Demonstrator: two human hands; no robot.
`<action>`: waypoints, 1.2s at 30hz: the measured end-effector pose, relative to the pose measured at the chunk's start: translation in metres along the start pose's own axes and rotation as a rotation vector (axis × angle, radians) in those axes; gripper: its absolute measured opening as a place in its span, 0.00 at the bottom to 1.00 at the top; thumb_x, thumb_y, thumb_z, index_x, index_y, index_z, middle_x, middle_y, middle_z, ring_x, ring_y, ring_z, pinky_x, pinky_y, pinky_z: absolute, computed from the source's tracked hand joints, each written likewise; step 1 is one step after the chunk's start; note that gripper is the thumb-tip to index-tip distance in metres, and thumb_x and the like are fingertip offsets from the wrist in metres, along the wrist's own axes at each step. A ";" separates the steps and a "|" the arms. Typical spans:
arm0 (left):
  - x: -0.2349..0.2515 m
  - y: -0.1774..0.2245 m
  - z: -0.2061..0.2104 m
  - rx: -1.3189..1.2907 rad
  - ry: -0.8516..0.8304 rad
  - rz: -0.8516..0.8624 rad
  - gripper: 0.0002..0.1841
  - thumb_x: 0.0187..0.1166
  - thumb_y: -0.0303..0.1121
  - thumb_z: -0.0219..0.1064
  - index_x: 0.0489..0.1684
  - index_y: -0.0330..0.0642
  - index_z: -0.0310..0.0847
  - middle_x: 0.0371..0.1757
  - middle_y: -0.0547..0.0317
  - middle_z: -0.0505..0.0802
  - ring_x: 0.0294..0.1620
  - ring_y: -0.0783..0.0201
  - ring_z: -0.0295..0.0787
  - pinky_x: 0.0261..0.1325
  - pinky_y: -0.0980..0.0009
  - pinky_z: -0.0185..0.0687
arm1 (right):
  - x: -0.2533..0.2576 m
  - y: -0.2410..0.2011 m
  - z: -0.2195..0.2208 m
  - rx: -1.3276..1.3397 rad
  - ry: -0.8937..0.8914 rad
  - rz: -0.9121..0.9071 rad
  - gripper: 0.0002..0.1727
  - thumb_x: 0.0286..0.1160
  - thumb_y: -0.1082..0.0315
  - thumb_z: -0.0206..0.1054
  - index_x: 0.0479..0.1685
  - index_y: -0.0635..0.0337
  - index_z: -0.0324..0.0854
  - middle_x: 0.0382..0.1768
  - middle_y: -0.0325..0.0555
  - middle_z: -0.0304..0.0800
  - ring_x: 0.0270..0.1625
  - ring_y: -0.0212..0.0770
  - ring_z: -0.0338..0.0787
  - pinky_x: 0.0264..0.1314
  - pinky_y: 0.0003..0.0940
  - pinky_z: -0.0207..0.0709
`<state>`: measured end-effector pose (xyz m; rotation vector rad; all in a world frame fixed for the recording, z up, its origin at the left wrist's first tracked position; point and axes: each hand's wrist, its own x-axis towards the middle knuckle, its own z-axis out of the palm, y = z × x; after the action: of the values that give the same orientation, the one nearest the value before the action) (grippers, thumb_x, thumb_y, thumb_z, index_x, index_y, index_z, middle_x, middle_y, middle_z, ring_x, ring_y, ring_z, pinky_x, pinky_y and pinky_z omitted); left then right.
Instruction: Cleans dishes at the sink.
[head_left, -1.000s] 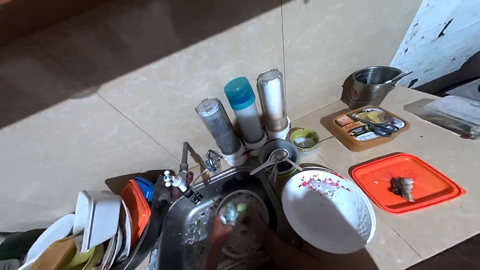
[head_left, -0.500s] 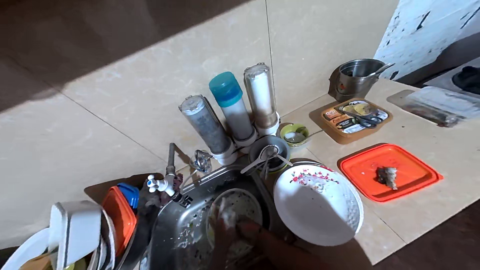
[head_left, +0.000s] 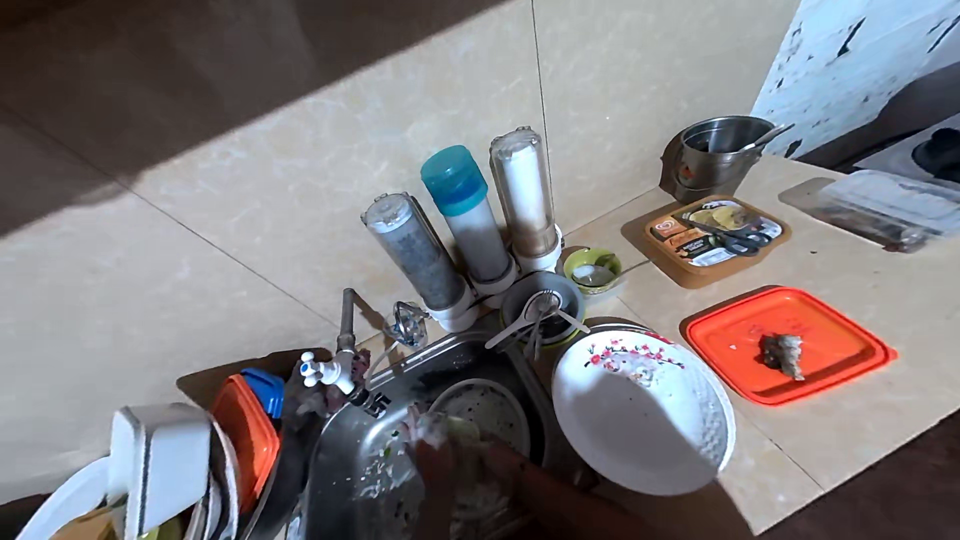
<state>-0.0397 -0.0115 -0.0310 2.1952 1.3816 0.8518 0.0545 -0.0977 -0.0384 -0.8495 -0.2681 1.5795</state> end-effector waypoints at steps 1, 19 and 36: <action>-0.010 0.009 0.005 0.043 -0.001 0.042 0.29 0.84 0.32 0.60 0.80 0.21 0.67 0.83 0.24 0.71 0.87 0.28 0.62 0.90 0.38 0.52 | 0.003 0.001 0.000 0.085 0.019 -0.043 0.22 0.95 0.61 0.47 0.79 0.61 0.66 0.58 0.50 0.85 0.55 0.39 0.88 0.60 0.39 0.83; 0.009 0.050 -0.085 0.278 0.134 0.168 0.22 0.75 0.35 0.74 0.56 0.20 0.85 0.49 0.24 0.93 0.52 0.28 0.92 0.60 0.33 0.81 | 0.019 0.007 -0.010 -0.617 0.247 0.119 0.38 0.88 0.43 0.56 0.83 0.68 0.68 0.76 0.68 0.77 0.75 0.59 0.82 0.78 0.54 0.73; -0.041 -0.008 -0.015 0.187 -0.095 0.313 0.31 0.86 0.43 0.49 0.82 0.31 0.72 0.86 0.35 0.73 0.91 0.22 0.50 0.84 0.19 0.21 | -0.005 0.027 0.002 -0.578 -0.100 -0.130 0.24 0.83 0.72 0.63 0.75 0.73 0.72 0.67 0.65 0.83 0.68 0.49 0.85 0.76 0.46 0.75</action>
<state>-0.0683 -0.0447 -0.0366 2.6069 1.1299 0.7332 0.0328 -0.1078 -0.0520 -1.1656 -0.8628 1.4386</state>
